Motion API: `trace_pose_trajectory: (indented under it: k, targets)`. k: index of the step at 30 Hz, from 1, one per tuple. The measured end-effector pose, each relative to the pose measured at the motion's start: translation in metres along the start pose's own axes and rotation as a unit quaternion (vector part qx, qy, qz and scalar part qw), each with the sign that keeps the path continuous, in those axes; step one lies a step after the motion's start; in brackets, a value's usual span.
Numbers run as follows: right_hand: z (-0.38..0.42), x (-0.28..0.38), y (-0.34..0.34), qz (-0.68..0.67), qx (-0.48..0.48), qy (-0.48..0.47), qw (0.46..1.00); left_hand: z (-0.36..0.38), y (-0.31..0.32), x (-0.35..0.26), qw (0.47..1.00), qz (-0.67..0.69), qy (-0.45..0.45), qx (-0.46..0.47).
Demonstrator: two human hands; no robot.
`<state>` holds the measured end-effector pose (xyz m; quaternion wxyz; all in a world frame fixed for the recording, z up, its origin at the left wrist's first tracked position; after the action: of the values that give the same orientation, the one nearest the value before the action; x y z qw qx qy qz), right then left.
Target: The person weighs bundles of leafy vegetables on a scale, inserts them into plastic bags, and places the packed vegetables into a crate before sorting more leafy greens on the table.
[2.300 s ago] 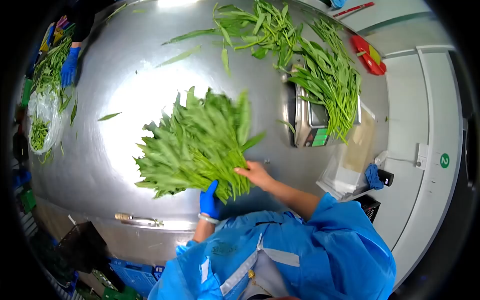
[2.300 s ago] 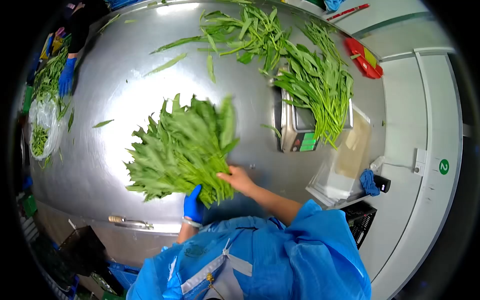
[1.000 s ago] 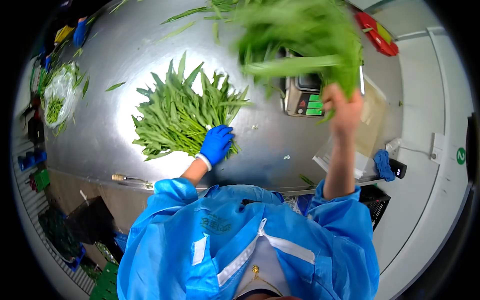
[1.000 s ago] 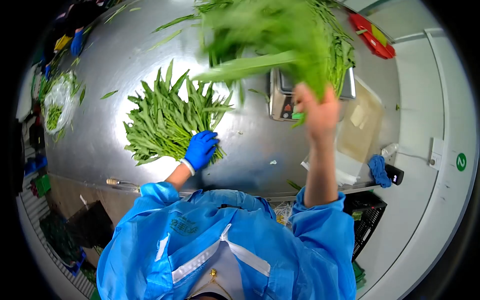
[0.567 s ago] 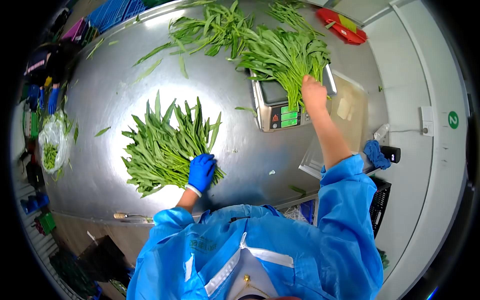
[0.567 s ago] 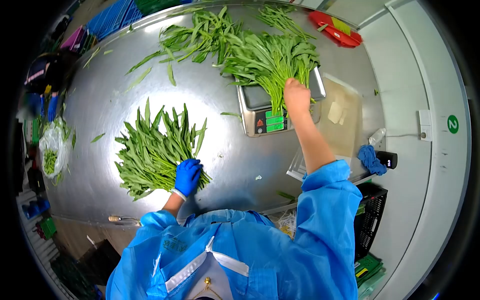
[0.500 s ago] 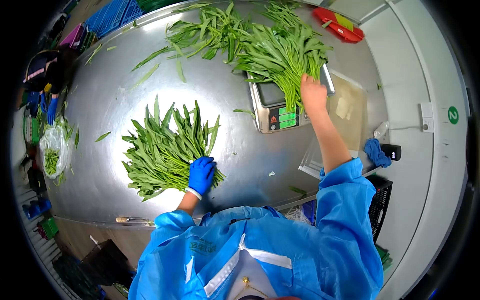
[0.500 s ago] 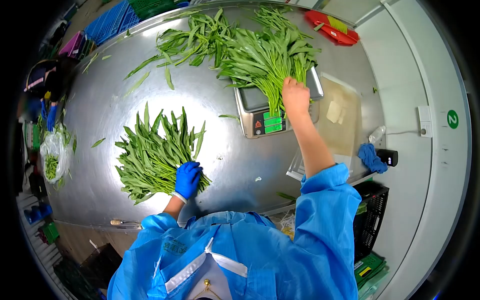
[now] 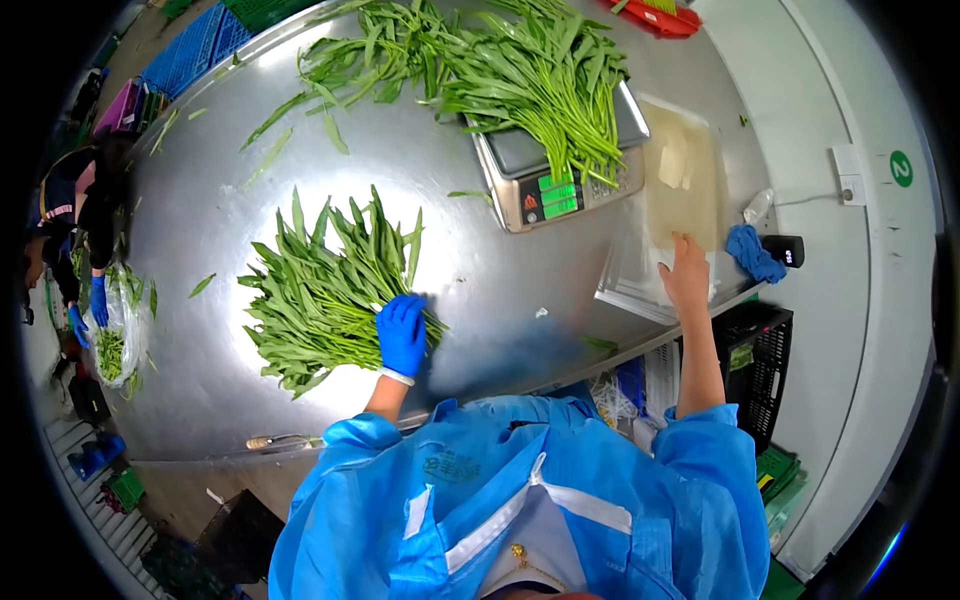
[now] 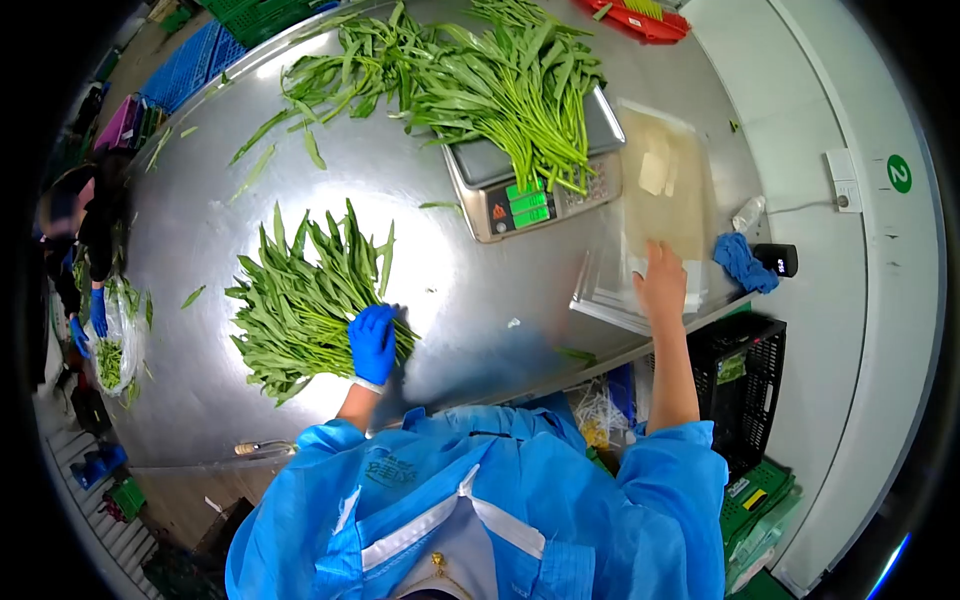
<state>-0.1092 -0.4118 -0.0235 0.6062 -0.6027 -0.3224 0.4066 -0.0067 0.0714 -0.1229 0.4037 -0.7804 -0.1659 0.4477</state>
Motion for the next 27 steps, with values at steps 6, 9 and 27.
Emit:
trace_pose_trajectory:
  k: [6, 9, 27]
  targets:
    - [-0.03, -0.036, 0.056, 0.012, 0.042, -0.002, 0.999, 0.011, 0.023, -0.062, 0.999, -0.009, -0.015, 0.028]
    - [-0.053, -0.037, 0.098, 0.113, 0.025, -0.065, 0.991, 0.027, 0.055, -0.086, 0.994, -0.006, -0.092, 0.066]
    - [-0.075, -0.025, 0.025, -0.339, 0.02, -0.266, 0.902, -0.006, 0.126, -0.155, 0.955, 0.14, -0.261, 0.005]
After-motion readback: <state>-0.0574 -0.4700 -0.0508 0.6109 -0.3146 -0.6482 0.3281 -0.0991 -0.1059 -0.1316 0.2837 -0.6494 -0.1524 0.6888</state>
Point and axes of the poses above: each hand's wrist, its own z-axis away from the middle knuckle, its own y-axis out of the palm, x = y × z, the point moved 6 cm from there along -z, towards the middle knuckle
